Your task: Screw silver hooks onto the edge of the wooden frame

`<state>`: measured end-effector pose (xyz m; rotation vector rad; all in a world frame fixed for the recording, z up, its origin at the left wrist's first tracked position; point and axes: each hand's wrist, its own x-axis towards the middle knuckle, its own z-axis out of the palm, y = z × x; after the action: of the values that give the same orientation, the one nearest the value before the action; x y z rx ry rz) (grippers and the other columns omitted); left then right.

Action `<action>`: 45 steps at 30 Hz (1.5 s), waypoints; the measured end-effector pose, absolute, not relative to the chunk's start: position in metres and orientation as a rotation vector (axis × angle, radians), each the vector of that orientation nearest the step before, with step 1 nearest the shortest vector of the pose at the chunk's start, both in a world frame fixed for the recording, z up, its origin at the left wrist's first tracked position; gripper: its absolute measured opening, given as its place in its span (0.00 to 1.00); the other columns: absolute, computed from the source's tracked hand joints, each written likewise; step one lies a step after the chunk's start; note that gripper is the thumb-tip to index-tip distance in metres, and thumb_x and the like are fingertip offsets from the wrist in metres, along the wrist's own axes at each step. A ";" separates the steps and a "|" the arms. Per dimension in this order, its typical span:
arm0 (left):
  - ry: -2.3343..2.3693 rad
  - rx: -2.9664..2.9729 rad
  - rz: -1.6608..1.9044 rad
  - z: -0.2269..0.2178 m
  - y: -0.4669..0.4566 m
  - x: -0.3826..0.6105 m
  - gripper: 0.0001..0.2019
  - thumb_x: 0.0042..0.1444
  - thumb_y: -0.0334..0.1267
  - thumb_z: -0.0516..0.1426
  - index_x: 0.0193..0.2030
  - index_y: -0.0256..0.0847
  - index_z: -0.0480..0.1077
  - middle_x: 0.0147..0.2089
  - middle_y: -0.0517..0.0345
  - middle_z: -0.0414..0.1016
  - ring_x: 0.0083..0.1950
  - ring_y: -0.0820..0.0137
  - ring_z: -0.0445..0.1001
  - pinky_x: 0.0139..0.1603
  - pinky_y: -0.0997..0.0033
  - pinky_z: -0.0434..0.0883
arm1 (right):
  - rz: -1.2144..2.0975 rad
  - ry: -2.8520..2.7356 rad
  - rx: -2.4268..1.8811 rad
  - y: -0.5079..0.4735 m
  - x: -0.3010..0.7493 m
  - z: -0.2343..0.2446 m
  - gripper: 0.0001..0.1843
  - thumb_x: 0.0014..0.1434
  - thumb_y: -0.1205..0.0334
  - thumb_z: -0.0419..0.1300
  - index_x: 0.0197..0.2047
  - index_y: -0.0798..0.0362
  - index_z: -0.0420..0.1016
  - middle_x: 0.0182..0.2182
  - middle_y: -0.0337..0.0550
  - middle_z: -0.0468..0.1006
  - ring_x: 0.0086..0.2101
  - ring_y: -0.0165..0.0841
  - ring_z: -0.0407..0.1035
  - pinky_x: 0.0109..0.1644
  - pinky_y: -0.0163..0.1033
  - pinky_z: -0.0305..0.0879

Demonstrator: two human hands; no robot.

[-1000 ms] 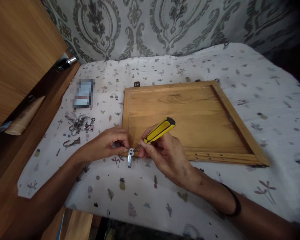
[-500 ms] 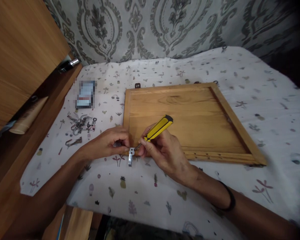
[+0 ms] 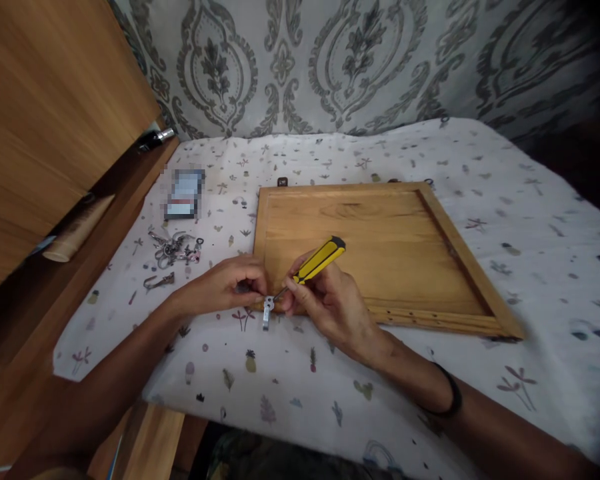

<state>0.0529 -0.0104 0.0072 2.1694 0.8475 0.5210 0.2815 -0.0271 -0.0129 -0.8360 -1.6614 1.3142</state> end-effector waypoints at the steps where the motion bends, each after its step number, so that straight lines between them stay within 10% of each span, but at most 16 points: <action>1: 0.845 2.173 0.523 0.007 -0.011 0.052 0.07 0.67 0.38 0.60 0.38 0.39 0.74 0.38 0.57 0.76 0.41 0.69 0.72 0.45 0.69 0.67 | 1.318 -1.655 -0.839 -0.027 0.281 -0.013 0.17 0.68 0.45 0.60 0.41 0.50 0.64 0.25 0.36 0.78 0.24 0.30 0.76 0.30 0.36 0.77; 18: 0.882 2.264 0.665 0.003 -0.026 0.049 0.06 0.67 0.37 0.60 0.43 0.38 0.79 0.39 0.54 0.75 0.42 0.69 0.74 0.43 0.72 0.70 | 1.366 -1.557 -0.827 -0.027 0.278 -0.014 0.22 0.64 0.40 0.62 0.40 0.49 0.63 0.22 0.36 0.77 0.22 0.32 0.76 0.27 0.36 0.79; 29: 1.722 1.897 1.285 0.013 -0.027 -0.040 0.09 0.64 0.41 0.59 0.41 0.39 0.78 0.40 0.53 0.82 0.37 0.68 0.77 0.38 0.71 0.72 | 1.318 -1.592 -0.916 -0.025 0.279 -0.015 0.24 0.61 0.35 0.63 0.40 0.48 0.66 0.22 0.41 0.80 0.22 0.36 0.78 0.26 0.39 0.81; 45: 1.893 2.321 0.627 0.004 -0.040 -0.060 0.09 0.63 0.29 0.57 0.43 0.45 0.78 0.41 0.57 0.77 0.44 0.65 0.75 0.44 0.67 0.69 | 1.290 -1.580 -0.956 -0.023 0.279 -0.008 0.28 0.57 0.31 0.65 0.37 0.49 0.67 0.20 0.42 0.79 0.21 0.35 0.77 0.25 0.37 0.81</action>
<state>-0.0602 -0.0399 0.0038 2.3205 1.8928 0.6272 0.2793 -0.0230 -0.0079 -0.9557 -1.5798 1.2901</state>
